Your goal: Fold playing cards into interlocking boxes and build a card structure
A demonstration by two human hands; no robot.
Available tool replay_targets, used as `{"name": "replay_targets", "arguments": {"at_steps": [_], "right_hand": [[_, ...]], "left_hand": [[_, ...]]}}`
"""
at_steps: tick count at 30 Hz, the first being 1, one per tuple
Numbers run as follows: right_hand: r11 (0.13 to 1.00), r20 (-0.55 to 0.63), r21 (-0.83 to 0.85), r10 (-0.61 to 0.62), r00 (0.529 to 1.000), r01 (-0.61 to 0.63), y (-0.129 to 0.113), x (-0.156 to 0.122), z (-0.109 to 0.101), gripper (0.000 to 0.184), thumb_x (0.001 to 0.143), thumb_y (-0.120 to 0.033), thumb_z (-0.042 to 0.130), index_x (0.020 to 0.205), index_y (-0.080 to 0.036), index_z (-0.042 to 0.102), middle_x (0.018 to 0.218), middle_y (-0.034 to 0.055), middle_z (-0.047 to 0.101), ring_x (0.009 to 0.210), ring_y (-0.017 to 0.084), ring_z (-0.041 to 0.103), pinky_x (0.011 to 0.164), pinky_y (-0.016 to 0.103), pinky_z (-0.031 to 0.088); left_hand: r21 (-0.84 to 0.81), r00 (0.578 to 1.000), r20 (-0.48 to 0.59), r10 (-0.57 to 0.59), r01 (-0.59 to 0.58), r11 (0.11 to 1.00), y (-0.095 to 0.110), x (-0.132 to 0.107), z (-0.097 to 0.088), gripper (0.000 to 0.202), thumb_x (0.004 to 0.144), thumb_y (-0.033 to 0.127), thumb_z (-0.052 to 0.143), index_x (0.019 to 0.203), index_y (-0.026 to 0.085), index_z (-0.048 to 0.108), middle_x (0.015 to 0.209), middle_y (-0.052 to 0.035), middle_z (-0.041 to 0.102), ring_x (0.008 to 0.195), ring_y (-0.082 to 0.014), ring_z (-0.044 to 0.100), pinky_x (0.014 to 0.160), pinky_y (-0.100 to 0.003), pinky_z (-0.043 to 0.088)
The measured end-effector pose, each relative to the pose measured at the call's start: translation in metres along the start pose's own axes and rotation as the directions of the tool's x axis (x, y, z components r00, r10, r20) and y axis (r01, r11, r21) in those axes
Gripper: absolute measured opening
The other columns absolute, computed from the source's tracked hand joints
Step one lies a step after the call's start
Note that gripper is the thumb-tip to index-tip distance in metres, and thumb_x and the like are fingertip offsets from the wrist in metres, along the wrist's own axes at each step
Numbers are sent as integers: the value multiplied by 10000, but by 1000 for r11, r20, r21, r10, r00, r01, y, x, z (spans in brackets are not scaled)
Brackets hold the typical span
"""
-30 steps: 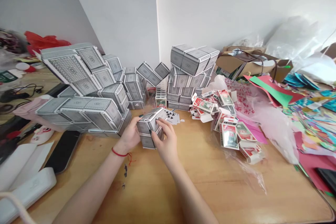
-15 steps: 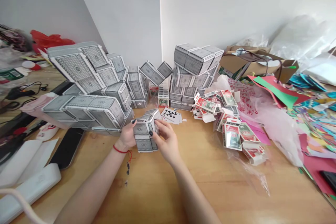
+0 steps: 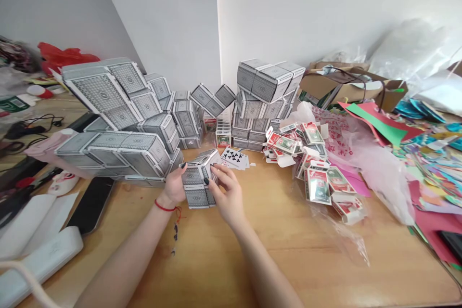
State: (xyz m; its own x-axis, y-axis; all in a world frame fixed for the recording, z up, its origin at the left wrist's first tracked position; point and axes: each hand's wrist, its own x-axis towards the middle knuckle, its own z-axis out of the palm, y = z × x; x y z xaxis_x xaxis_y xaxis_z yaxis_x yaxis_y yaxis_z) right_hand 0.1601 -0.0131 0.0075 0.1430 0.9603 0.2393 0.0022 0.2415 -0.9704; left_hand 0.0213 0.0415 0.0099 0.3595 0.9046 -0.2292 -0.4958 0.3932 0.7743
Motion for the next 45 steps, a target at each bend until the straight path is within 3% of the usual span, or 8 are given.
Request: {"name": "replay_targets", "arguments": {"at_steps": [9,17,25,31,45], "right_hand": [[995,-164,78,69,984,-57,2,-8,12,142,711,-304,593,789,-194,635,1100,92,577,1000,223,538,828,374,442],[995,-264,93,56,963,-32,-6,-15,21,127,724,-291,577,786,-188,618,1083,104,576,1000,215,537,823,369,441],[991,-268,129,80,960,-46,-6,-15,21,145,719,-311,585,708,-178,529,1068,118,570,971,212,550,793,362,445],[991,-262,105,105,959,-80,-5,-9,15,228,702,-316,611,642,-180,438,1026,106,571,930,203,562,763,347,444],[997,-316,60,55,947,-38,-7,-9,16,251,702,-352,607,644,-181,432,998,119,571,913,202,564,749,346,456]], "left_hand": [[-96,996,0,-92,92,991,-4,1,2,235,610,328,614,754,144,629,779,-58,681,899,-277,589,756,-375,488],[-44,997,83,-9,13,999,-8,0,2,382,543,287,683,891,143,623,853,-65,673,883,-272,597,781,-404,480],[28,997,53,49,-50,998,-8,-2,3,422,551,306,681,932,138,614,871,-79,665,918,-289,580,794,-425,469],[65,988,156,12,-23,998,-6,-3,0,408,549,212,700,944,167,609,885,-59,664,950,-277,568,841,-420,442],[123,986,168,7,-28,992,-7,-5,7,353,575,249,682,920,209,616,913,-58,659,949,-269,569,809,-417,449]]}}
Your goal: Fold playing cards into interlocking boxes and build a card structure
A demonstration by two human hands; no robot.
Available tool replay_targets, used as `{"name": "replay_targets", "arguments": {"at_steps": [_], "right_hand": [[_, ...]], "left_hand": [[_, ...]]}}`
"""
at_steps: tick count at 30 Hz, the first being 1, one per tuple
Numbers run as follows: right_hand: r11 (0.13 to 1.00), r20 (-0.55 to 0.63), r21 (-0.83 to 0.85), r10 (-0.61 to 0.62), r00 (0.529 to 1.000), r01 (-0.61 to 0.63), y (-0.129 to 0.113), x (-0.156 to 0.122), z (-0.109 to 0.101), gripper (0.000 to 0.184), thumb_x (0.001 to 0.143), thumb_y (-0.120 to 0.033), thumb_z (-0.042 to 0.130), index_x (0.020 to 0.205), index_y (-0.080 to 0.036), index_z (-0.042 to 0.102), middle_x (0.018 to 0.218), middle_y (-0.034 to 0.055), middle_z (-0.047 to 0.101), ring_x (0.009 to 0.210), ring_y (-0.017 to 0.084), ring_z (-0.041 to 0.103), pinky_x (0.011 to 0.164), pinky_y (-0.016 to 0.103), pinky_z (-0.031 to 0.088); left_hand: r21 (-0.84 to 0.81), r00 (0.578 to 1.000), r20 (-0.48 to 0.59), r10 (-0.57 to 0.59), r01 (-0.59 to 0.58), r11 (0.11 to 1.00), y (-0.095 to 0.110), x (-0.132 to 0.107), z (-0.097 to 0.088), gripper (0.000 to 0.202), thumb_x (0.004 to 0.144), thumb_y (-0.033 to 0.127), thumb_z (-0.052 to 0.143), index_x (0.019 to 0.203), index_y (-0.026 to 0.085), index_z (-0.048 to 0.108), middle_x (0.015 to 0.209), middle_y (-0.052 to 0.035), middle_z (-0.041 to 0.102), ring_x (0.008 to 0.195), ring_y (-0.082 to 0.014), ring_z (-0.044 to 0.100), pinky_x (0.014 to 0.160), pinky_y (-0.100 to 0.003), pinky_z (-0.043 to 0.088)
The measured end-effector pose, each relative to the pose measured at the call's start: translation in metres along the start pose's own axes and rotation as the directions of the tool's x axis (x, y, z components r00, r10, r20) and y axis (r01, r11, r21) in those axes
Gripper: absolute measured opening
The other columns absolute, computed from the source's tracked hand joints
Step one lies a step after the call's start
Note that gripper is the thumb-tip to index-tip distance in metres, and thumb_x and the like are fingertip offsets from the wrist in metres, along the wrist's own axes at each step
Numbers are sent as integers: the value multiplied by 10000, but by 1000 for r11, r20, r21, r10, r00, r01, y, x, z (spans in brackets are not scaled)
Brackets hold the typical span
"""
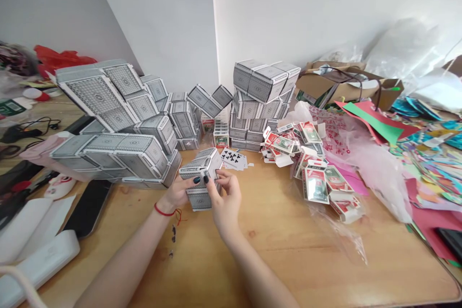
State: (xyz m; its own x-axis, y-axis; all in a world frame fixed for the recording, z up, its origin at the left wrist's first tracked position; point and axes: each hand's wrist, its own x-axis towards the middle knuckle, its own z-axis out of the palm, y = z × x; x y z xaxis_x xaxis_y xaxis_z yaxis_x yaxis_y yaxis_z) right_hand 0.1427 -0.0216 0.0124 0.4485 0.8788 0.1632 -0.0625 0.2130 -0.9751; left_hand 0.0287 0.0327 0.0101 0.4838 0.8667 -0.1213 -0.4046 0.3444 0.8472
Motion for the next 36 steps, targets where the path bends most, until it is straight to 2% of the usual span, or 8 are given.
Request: {"name": "replay_targets", "arguments": {"at_steps": [9,13,16,20,23,29,32,36], "right_hand": [[999,-68,-39,-32,997,30,-3,0,-2,240,710,-323,597,645,-190,407,967,106,566,920,197,548,743,332,453],[989,-55,-107,-105,993,99,-2,4,-6,170,729,-312,573,688,-192,460,959,89,557,929,193,530,772,346,434],[965,-38,-193,-190,981,179,-2,6,-8,98,754,-290,543,723,-199,522,949,79,547,925,193,517,808,371,410],[964,-19,-177,-204,979,198,1,8,-8,71,760,-276,532,759,-206,546,917,69,538,932,196,506,817,373,410],[989,-17,-66,-131,991,130,4,10,-8,112,725,-285,573,775,-198,523,857,49,528,873,177,520,795,346,429],[973,-54,182,156,986,-144,12,16,-8,348,579,-295,706,764,-208,424,741,-14,527,689,130,541,637,262,457],[918,16,270,296,955,-289,18,20,-9,375,555,-300,724,742,-212,412,696,-30,558,646,133,561,611,260,458],[823,197,320,426,883,-469,22,26,-13,321,598,-342,696,803,-182,508,828,36,639,806,191,599,735,314,459]], "left_hand": [[124,997,56,57,-63,990,1,0,9,316,610,232,673,920,189,625,957,-47,648,957,-229,561,850,-365,427],[120,988,-110,113,-99,988,2,9,15,328,605,256,684,911,163,612,944,-55,648,919,-213,573,839,-341,424],[122,944,-271,187,-159,980,1,16,16,343,623,311,671,916,155,587,964,-62,635,926,-199,567,839,-322,415],[182,894,-341,289,-239,954,-5,20,12,323,715,387,572,965,183,557,1035,-48,602,1020,-184,513,889,-294,372],[244,871,-376,317,-237,940,-12,21,6,304,749,408,522,977,206,543,1048,-23,588,1039,-171,492,894,-268,354],[284,869,-366,333,-237,929,-15,20,6,317,770,445,468,964,204,536,1050,-13,578,1020,-156,490,887,-243,344],[298,867,-351,353,-254,920,-13,18,10,324,779,440,458,980,200,541,1064,-18,574,1043,-156,477,902,-238,332],[293,876,-313,368,-280,914,-13,18,10,315,786,417,459,1001,200,536,1084,-20,564,1056,-157,467,908,-240,334]]}}
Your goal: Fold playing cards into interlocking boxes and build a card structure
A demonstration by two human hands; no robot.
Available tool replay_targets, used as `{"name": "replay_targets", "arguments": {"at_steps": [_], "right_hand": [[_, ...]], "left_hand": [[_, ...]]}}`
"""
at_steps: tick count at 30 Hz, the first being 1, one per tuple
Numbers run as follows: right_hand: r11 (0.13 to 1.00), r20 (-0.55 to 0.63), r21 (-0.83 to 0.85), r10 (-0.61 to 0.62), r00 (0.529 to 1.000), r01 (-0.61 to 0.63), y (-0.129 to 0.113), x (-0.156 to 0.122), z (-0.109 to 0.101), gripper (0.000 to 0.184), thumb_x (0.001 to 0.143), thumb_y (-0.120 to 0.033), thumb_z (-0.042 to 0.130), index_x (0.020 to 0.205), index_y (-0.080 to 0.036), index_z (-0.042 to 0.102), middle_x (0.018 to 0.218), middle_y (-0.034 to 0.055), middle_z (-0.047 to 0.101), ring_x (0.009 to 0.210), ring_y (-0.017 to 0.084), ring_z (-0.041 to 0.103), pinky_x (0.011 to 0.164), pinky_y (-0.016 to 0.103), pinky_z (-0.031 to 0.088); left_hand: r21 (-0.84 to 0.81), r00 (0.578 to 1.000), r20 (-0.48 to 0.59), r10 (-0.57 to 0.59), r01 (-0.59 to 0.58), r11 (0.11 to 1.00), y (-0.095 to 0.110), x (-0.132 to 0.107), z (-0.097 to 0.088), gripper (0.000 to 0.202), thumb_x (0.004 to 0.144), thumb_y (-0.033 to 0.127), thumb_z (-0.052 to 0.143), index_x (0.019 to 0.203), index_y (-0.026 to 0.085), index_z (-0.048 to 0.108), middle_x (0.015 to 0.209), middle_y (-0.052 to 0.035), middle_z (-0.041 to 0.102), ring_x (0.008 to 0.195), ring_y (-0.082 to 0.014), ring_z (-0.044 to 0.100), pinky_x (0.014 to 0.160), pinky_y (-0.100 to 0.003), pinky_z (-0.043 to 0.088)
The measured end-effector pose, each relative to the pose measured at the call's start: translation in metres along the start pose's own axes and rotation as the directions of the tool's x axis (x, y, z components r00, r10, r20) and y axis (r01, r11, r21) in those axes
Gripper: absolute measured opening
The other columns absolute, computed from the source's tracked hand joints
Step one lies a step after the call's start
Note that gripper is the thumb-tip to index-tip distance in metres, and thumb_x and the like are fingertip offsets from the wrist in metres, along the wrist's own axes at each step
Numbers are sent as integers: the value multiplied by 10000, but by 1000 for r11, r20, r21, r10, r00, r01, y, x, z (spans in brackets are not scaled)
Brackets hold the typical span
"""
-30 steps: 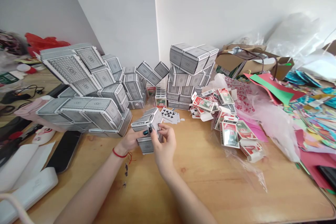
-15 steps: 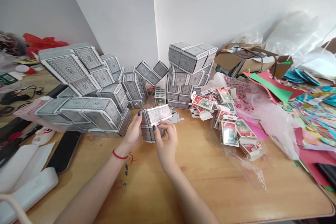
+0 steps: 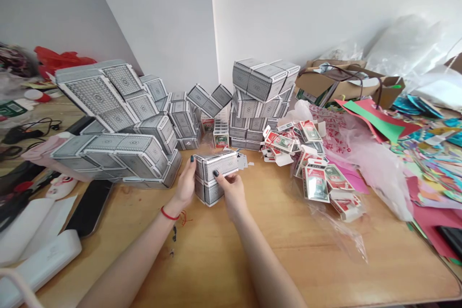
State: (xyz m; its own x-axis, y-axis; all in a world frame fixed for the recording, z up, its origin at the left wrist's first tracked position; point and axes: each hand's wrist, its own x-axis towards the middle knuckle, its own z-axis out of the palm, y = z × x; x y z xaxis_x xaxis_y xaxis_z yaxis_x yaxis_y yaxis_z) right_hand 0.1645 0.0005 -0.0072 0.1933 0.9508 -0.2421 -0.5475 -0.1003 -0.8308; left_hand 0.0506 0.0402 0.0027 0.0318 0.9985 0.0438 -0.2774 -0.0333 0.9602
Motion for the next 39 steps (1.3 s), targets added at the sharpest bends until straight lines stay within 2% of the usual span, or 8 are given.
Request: {"name": "replay_targets", "arguments": {"at_steps": [4,9,13,16,28,32,35,39], "right_hand": [[990,182,43,122,976,-132,-3,3,-3,384,656,-381,648,966,-172,560,986,66,642,955,225,571,810,342,442],[978,193,56,188,963,-202,0,1,0,386,715,-455,565,1000,-197,599,1037,32,633,1040,215,530,883,327,403],[982,217,56,163,963,-179,2,-3,5,404,723,-495,531,1005,-217,610,1037,11,633,1084,213,497,910,333,379],[989,234,24,138,962,-148,3,-4,6,418,712,-514,530,970,-200,627,1011,28,644,1076,226,501,901,344,381],[997,209,-57,64,976,-53,9,-3,3,426,689,-493,571,920,-140,628,860,62,680,960,254,567,854,365,403],[996,186,-84,35,982,-20,9,-3,3,437,674,-493,583,926,-138,623,867,64,677,962,261,564,840,368,412],[995,185,-95,30,982,-13,7,-3,2,444,673,-493,584,942,-141,620,913,70,668,980,265,554,848,372,406],[994,226,-91,76,971,-56,7,-4,1,453,666,-480,599,966,-140,616,958,79,656,993,271,548,872,387,390]], "left_hand": [[40,998,55,6,-8,999,0,0,1,318,801,424,429,995,190,520,1067,-30,564,1008,-158,492,896,-259,351],[244,992,91,86,-106,964,2,-3,4,281,812,416,410,949,183,489,970,-32,570,891,-138,520,822,-248,388],[389,985,74,153,-170,905,3,-6,3,240,829,403,380,892,182,448,842,-17,543,781,-127,516,726,-238,407],[451,981,73,181,-194,871,2,-6,1,233,836,392,367,907,181,436,837,-19,525,782,-132,509,714,-244,402],[460,977,109,181,-211,862,4,-5,-1,233,833,387,375,889,177,459,844,-26,538,797,-141,512,714,-250,391],[396,988,92,123,-150,906,6,0,-3,254,798,400,439,845,160,506,815,-21,559,775,-137,515,700,-239,391],[228,991,135,-13,-18,973,12,4,-5,251,731,367,553,843,143,551,814,-21,596,770,-136,532,702,-234,401],[-73,926,298,-234,266,961,22,4,-11,233,663,257,641,845,125,581,783,-29,639,719,-137,576,681,-241,428]]}}
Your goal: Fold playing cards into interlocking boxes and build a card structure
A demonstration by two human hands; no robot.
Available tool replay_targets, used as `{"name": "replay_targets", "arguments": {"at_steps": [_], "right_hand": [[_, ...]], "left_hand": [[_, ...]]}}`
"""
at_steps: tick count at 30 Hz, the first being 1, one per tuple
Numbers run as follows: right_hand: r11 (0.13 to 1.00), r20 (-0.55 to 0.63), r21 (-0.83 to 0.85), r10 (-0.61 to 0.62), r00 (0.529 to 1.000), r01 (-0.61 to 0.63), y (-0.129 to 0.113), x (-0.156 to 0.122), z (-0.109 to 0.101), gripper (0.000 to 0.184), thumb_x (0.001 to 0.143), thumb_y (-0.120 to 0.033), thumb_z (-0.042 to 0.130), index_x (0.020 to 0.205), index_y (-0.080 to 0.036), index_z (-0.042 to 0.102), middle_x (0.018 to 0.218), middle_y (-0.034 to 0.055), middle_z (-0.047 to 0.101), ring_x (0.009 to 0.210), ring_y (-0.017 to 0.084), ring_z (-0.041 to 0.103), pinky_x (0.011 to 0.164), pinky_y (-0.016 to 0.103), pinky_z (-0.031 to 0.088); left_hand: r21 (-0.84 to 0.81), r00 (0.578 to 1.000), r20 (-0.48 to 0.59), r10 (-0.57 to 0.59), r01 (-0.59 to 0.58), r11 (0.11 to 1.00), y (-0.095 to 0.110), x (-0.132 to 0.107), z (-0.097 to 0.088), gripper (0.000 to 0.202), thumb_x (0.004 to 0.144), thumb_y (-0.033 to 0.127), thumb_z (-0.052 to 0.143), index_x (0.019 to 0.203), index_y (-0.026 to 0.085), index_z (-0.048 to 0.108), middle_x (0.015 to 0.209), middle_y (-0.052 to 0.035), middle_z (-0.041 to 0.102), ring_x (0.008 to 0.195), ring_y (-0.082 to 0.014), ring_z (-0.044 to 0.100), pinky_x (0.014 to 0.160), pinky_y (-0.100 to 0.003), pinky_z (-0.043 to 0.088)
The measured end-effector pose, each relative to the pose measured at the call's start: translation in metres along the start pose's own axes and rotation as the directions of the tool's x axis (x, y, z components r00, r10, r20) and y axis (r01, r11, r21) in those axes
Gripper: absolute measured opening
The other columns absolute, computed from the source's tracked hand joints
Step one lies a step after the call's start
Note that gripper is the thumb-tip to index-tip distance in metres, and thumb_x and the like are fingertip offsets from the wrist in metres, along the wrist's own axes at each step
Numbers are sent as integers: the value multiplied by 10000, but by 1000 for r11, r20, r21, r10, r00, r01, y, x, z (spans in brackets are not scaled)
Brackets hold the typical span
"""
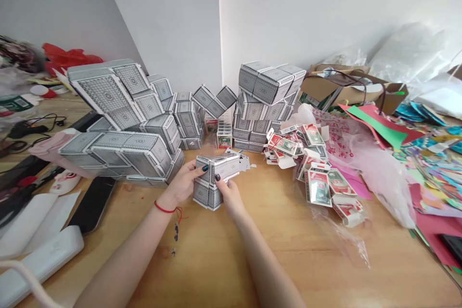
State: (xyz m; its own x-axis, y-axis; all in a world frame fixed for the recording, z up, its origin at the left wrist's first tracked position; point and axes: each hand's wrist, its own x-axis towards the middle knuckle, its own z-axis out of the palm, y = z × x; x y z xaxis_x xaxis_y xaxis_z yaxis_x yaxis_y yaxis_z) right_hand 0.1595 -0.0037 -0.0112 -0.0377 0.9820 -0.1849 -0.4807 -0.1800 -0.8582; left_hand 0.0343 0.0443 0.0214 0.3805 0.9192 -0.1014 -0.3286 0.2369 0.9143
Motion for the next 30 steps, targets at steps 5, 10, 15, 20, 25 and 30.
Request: {"name": "replay_targets", "arguments": {"at_steps": [5,10,15,20,25,30], "right_hand": [[998,69,38,38,997,-41,3,-2,1,456,685,-467,589,1009,-146,601,989,87,646,1021,267,533,868,387,397],[998,69,12,63,996,-64,4,-2,0,476,674,-479,597,1012,-143,599,959,91,657,1012,268,539,869,391,396],[1000,101,20,19,995,-21,5,-2,0,432,683,-451,601,996,-154,604,987,83,647,985,256,556,880,379,388],[999,97,-9,40,994,-39,6,-3,0,403,670,-442,617,949,-151,616,940,79,661,938,253,578,856,363,402],[999,99,-5,51,994,-51,8,-3,-2,389,678,-429,614,944,-145,613,904,81,668,904,253,589,826,366,416],[999,77,9,52,996,-52,5,-2,-1,416,690,-428,601,988,-138,599,929,84,660,908,251,587,846,379,403]], "left_hand": [[-215,989,96,-108,126,968,3,-3,-5,275,641,186,656,904,134,595,780,-35,666,694,-146,611,669,-248,453],[-232,981,144,-134,165,959,0,-2,-9,337,639,204,661,959,128,584,841,-64,671,784,-190,623,715,-281,467],[-180,974,165,-153,182,967,-2,-3,-13,324,661,260,642,959,146,581,887,-78,665,866,-232,609,757,-340,467],[-142,973,183,-144,171,975,-4,-6,-15,398,629,320,655,977,148,567,899,-93,661,898,-268,596,783,-398,457],[-136,973,176,-152,177,975,-6,-6,-19,461,607,346,668,1008,149,554,915,-105,656,899,-275,594,783,-406,455],[-133,979,155,-134,155,979,-1,-5,-13,400,632,350,648,959,134,565,913,-104,651,916,-266,584,789,-390,449]]}}
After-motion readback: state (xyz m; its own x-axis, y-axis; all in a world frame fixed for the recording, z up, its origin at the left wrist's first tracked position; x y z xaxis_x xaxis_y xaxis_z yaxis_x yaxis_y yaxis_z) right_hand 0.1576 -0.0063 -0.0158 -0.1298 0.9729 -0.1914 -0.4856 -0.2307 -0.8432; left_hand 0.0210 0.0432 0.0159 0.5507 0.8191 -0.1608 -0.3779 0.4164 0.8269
